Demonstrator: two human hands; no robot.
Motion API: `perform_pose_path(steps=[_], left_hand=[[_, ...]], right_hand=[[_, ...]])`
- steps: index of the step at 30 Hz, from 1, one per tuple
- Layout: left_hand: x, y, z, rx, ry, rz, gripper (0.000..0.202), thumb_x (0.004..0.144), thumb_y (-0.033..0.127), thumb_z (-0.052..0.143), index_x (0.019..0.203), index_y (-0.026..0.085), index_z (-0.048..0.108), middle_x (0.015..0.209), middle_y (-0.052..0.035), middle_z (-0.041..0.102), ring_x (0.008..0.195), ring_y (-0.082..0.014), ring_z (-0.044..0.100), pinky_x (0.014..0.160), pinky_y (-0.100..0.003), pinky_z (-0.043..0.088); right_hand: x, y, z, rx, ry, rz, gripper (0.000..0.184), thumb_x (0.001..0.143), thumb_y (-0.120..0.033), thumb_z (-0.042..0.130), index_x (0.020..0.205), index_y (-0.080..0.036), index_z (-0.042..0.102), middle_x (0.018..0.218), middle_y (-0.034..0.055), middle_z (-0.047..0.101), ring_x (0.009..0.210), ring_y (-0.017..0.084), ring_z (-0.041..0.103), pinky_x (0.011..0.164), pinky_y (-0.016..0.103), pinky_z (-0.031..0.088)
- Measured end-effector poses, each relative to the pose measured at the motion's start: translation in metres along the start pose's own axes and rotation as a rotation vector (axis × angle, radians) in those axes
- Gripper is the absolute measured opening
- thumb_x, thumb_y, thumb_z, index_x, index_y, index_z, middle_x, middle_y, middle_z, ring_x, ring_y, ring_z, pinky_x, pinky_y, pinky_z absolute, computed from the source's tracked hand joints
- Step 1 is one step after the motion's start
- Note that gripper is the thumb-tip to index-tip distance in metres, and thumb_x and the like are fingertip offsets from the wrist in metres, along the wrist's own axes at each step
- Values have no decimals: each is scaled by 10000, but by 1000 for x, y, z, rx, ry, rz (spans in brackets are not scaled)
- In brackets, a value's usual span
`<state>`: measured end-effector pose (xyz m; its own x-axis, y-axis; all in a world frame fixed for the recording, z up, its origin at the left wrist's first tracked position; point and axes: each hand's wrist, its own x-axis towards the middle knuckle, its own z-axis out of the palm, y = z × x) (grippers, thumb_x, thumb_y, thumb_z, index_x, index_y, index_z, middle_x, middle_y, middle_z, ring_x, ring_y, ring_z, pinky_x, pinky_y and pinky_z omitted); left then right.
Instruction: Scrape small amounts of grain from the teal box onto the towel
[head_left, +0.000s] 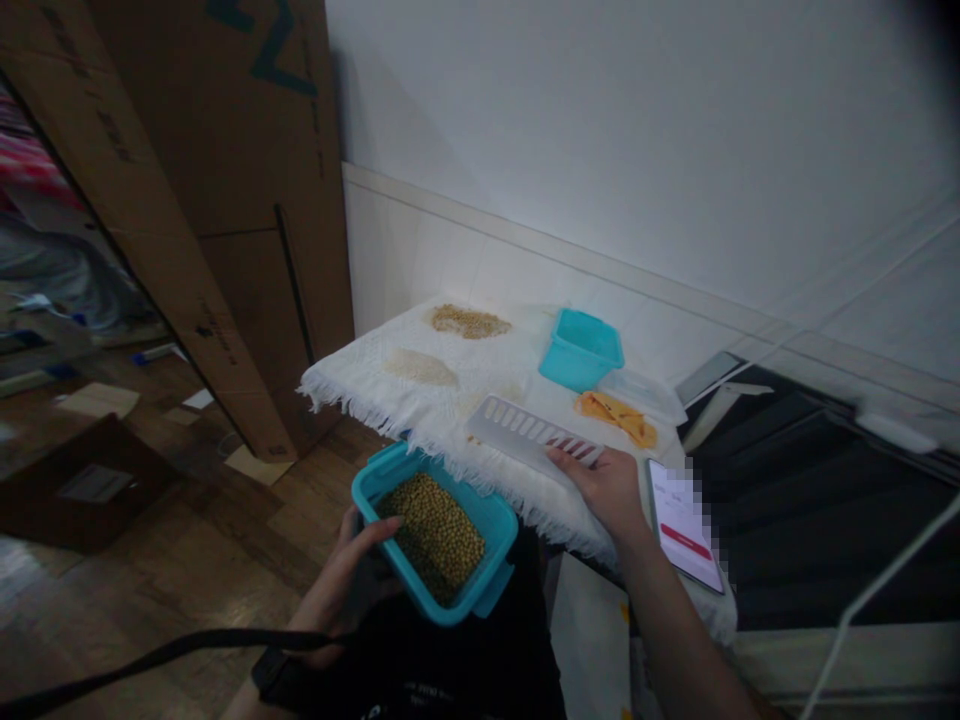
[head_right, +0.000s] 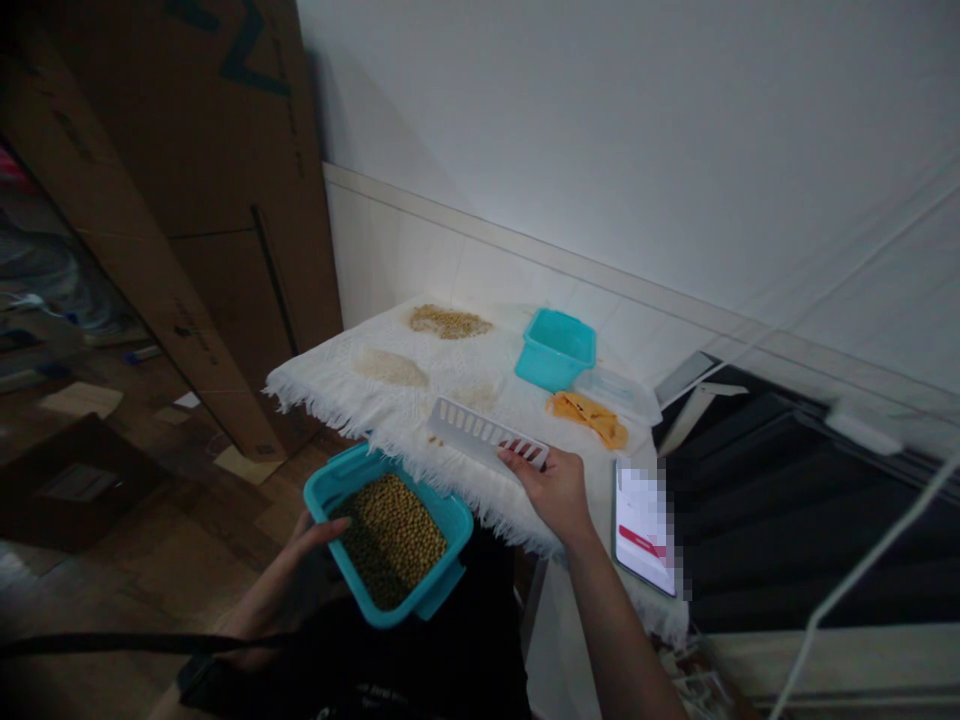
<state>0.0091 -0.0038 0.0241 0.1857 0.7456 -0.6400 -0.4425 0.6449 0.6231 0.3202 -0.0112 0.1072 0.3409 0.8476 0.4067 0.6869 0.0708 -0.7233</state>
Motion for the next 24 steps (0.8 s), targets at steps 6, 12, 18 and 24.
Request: perform_pose_path(steps=[6,12,18,24], left_hand=[[-3,1,2,5,-3,3,759,757,299,854,1402,403,466,1337,-98,670,1108,-353,748,886,-579,632],[-5,3,1,19,-9,6,789,728,327,875,1404,389,473,1387,-110,648,1150,-384,730,896,-594,629],[-3,2,2,3,0,-3,792,743,292,865,1417,400,462,1406,-109,644,1142,-373,738,885,-574,638],[-12,2,7,9,-36,16,672,766,287,843,1337,363,498,1369,-95,669,1138,-348,734,890,-537,630]], right_hand=[[-1,1,0,4,-3,2,344,786,-565,736,736,-240,837,682,60,795,599,276,724,561,362,567],[-13,-5,0,9,-44,-2,301,781,-527,746,710,-250,840,667,43,796,576,278,733,538,353,575],[-26,-15,-9,0,-156,-32,285,829,-534,754,826,-274,871,762,34,825,672,298,784,591,357,617],[-1,-8,-4,106,-20,37,336,743,-585,805,755,-250,842,770,74,825,714,316,782,662,404,627]])
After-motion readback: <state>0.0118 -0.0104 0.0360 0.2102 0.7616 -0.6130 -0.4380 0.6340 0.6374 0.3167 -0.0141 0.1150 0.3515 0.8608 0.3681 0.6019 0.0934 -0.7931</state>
